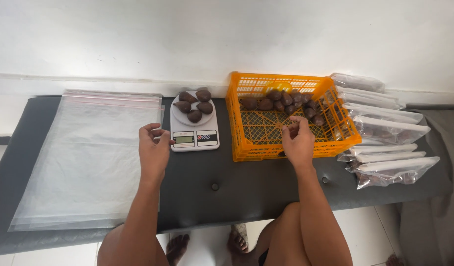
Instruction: Weighing snake fruits on a digital scale and packaging them into plastic zip-lock bags.
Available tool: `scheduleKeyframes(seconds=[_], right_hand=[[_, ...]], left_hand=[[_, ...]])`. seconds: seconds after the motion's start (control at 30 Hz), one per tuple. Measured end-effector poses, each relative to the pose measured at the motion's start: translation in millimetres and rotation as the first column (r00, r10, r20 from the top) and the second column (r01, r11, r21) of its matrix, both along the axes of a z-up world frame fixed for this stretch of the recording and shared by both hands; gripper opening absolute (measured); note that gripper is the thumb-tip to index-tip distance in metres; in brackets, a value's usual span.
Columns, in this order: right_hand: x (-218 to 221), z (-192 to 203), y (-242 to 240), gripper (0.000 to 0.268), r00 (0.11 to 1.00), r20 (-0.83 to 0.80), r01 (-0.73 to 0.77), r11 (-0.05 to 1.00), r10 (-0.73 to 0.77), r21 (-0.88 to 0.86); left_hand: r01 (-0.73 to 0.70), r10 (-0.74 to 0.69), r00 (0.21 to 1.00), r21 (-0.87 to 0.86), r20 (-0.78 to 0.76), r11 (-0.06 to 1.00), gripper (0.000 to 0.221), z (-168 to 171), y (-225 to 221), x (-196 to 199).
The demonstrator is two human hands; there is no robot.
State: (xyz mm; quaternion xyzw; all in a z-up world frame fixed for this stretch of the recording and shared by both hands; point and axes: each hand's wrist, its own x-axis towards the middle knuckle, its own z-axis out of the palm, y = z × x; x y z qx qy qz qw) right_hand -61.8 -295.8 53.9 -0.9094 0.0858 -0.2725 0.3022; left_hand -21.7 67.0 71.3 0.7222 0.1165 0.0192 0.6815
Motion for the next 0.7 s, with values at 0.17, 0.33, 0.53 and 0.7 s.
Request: scheduleKeyframes(seconds=[0.17,0.33,0.53,0.7], right_hand=[[1,-12,-35,0.023,0.976,-0.195,0.107,0.993,-0.097,0.040],[6,-36,-41,0.013,0.969,-0.237,0.029,0.983,-0.073,-0.183],[-1,-29,-35,0.014,0.974,-0.209,0.049,0.978,-0.092,-0.205],[-3,-34,-36,0.015,0.977,-0.172,0.084,0.973,-0.123,-0.215]], left_hand=[[0.026,-0.025,0.999,0.060,-0.020,0.998,0.034,3,-1,-3],[0.056,-0.054,0.998,0.206,-0.014,0.977,0.027,-30,13,15],[0.123,-0.063,0.992,0.874,-0.106,0.471,0.033,-126,61,60],[0.173,-0.087,0.985,0.851,-0.150,0.496,0.042,-170,83,74]])
